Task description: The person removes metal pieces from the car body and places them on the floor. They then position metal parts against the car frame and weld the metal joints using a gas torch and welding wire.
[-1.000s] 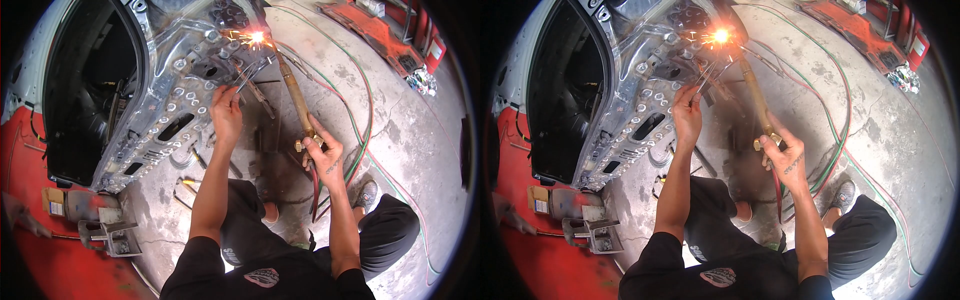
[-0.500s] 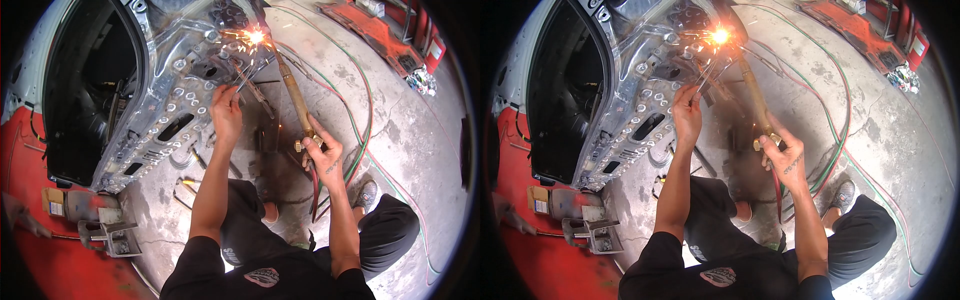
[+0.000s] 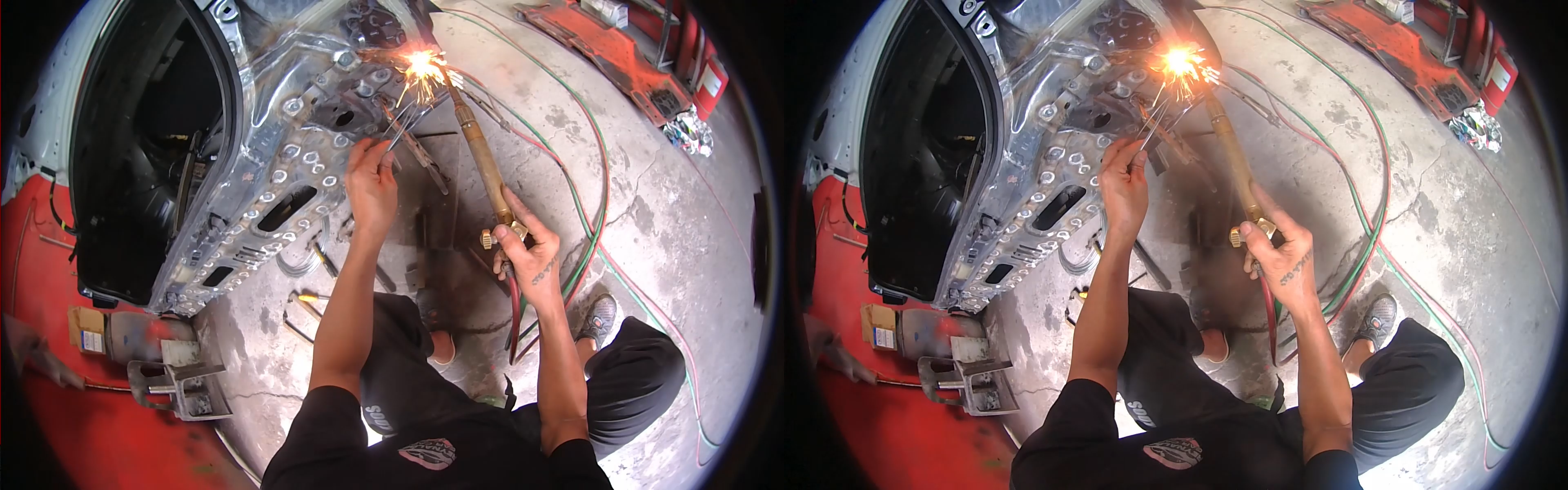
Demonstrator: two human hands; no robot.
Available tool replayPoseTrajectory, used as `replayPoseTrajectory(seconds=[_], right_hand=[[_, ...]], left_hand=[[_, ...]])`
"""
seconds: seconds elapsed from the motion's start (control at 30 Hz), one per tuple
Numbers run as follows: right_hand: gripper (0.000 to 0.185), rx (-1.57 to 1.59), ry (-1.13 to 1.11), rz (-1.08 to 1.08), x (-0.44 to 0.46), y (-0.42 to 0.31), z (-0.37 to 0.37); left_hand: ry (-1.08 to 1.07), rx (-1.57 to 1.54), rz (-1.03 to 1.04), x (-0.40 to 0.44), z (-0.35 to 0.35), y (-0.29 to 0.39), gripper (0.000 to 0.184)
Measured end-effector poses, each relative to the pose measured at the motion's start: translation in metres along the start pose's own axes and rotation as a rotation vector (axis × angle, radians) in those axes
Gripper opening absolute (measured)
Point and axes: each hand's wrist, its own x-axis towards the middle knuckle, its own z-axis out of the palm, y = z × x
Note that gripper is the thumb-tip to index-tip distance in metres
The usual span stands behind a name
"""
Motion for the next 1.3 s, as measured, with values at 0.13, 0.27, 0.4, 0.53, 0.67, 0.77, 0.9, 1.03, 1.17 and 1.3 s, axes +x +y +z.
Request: replayPoseTrajectory(seconds=[0.13,0.27,0.4,0.53,0.67,0.77,0.9,1.03,1.17,1.3], right_hand=[[0.054,0.009,-0.004,0.002,0.0,0.0,-0.001],[0.054,0.009,-0.006,-0.004,0.0,0.002,-0.002],[0.053,0.011,-0.003,0.004,0.0,0.002,-0.002],[0.053,0.005,-0.002,0.008,0.0,0.002,-0.001],[0.054,0.002,0.003,0.013,-0.001,0.0,-0.001],[0.054,0.004,0.002,0.018,-0.001,-0.001,-0.001],[0.053,0.001,0.005,0.007,0.0,0.0,-0.001],[0.053,-0.009,0.001,0.002,0.0,0.0,-0.001],[0.053,-0.003,-0.002,0.011,0.0,-0.001,-0.002],[0.053,-0.009,0.007,0.008,0.0,-0.001,-0.001]], left_hand=[[-0.005,0.012,-0.02,0.0,-0.001,0.006,0.02],[-0.005,0.004,-0.033,-0.001,-0.001,0.007,0.02],[0.002,0.025,-0.012,-0.001,0.0,0.004,0.02],[-0.003,0.031,-0.023,0.0,-0.001,0.005,0.02],[-0.005,0.016,-0.044,0.0,-0.001,0.006,0.021],[-0.005,0.008,-0.05,0.001,0.0,0.006,0.021],[-0.013,-0.003,-0.05,0.001,0.0,0.008,0.02],[-0.008,0.0,-0.04,0.001,0.001,0.006,0.02],[-0.01,-0.014,-0.055,0.002,0.0,0.009,0.019],[-0.007,-0.029,-0.034,0.002,0.001,0.008,0.018]])
